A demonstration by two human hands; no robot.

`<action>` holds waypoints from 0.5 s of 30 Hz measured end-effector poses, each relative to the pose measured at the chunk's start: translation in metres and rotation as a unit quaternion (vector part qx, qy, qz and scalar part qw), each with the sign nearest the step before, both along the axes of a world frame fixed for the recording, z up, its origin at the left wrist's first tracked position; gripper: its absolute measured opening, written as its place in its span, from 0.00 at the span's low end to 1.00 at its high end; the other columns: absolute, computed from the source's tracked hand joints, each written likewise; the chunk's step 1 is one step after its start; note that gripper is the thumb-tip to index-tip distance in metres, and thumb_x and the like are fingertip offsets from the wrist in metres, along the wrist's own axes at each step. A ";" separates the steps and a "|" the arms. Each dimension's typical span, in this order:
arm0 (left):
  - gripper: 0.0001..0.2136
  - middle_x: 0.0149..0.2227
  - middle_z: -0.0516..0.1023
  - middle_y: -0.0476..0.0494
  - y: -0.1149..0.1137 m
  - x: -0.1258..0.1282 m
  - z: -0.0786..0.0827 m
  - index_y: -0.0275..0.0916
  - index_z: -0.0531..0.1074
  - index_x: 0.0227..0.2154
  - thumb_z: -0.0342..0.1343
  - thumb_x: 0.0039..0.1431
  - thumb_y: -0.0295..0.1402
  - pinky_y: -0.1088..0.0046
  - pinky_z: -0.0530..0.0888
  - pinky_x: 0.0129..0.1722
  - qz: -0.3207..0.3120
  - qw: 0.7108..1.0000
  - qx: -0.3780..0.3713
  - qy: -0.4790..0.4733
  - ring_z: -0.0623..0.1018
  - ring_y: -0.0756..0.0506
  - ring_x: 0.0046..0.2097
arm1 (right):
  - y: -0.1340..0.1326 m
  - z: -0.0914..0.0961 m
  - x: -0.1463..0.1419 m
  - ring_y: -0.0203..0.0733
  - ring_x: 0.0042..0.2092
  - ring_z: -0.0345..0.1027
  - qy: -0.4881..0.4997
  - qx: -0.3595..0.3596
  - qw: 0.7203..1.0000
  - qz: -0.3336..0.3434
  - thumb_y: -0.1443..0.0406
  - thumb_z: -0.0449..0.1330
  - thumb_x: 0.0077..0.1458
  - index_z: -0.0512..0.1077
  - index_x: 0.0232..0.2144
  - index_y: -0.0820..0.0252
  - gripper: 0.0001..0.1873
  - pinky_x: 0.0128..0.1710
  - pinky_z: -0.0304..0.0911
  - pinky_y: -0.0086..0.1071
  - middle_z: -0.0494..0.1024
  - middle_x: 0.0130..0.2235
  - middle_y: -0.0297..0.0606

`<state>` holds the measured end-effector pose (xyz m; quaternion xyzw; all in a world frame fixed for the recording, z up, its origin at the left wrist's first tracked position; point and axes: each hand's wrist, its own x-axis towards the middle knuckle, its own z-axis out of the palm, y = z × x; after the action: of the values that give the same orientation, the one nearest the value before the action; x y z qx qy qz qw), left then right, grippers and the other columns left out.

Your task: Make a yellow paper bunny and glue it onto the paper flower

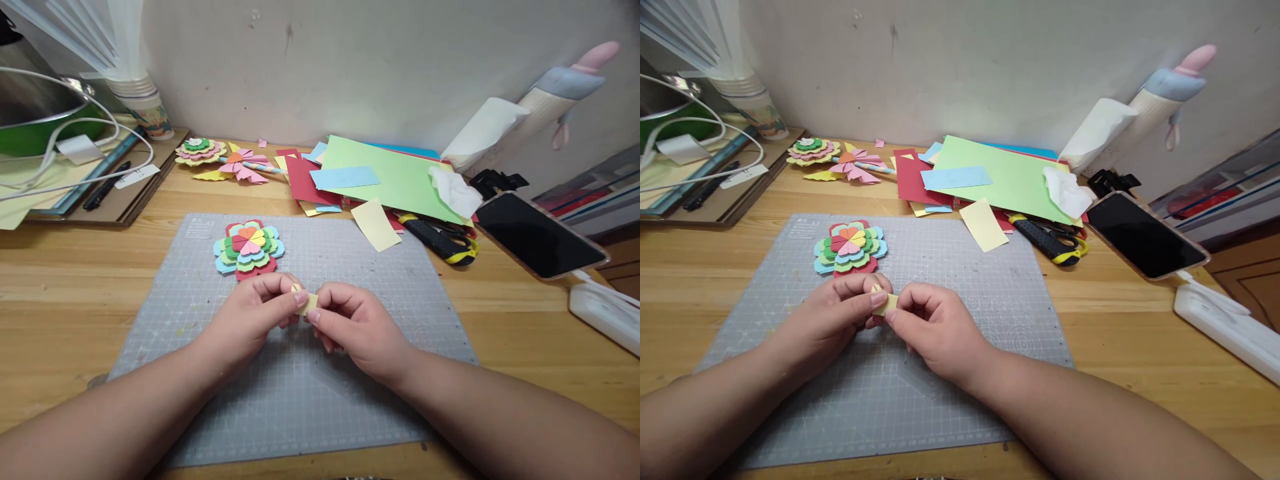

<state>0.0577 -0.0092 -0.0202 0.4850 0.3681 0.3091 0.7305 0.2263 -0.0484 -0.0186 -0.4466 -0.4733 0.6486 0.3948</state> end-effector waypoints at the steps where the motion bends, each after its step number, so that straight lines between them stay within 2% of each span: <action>1: 0.12 0.22 0.65 0.54 0.000 0.000 0.000 0.38 0.66 0.20 0.59 0.56 0.35 0.74 0.59 0.30 0.004 1.000 0.002 0.009 0.63 0.52 0.27 | 0.000 0.000 0.000 0.28 0.21 0.56 0.006 -0.008 1.000 0.000 0.62 0.59 0.54 0.64 0.23 0.59 0.12 0.20 0.50 0.26 0.65 0.21 0.26; 10: 0.15 0.21 0.64 0.52 -0.003 0.004 0.004 0.38 0.65 0.17 0.60 0.53 0.39 0.73 0.58 0.27 0.030 0.999 -0.013 0.043 0.60 0.52 0.26 | -0.001 0.002 0.000 0.27 0.19 0.54 0.041 -0.020 0.999 -0.004 0.59 0.62 0.54 0.63 0.23 0.59 0.14 0.18 0.48 0.24 0.64 0.19 0.25; 15: 0.13 0.22 0.64 0.53 -0.001 0.003 0.003 0.38 0.66 0.20 0.61 0.52 0.37 0.74 0.59 0.28 0.055 0.998 0.013 0.041 0.61 0.52 0.26 | 0.001 -0.004 0.001 0.27 0.19 0.56 0.055 -0.030 0.996 -0.062 0.57 0.62 0.55 0.66 0.25 0.59 0.14 0.18 0.49 0.23 0.66 0.20 0.25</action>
<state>0.0603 -0.0100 -0.0170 0.4857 0.4203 0.3334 0.6901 0.2274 -0.0474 -0.0226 -0.4502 -0.4027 0.6602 0.4464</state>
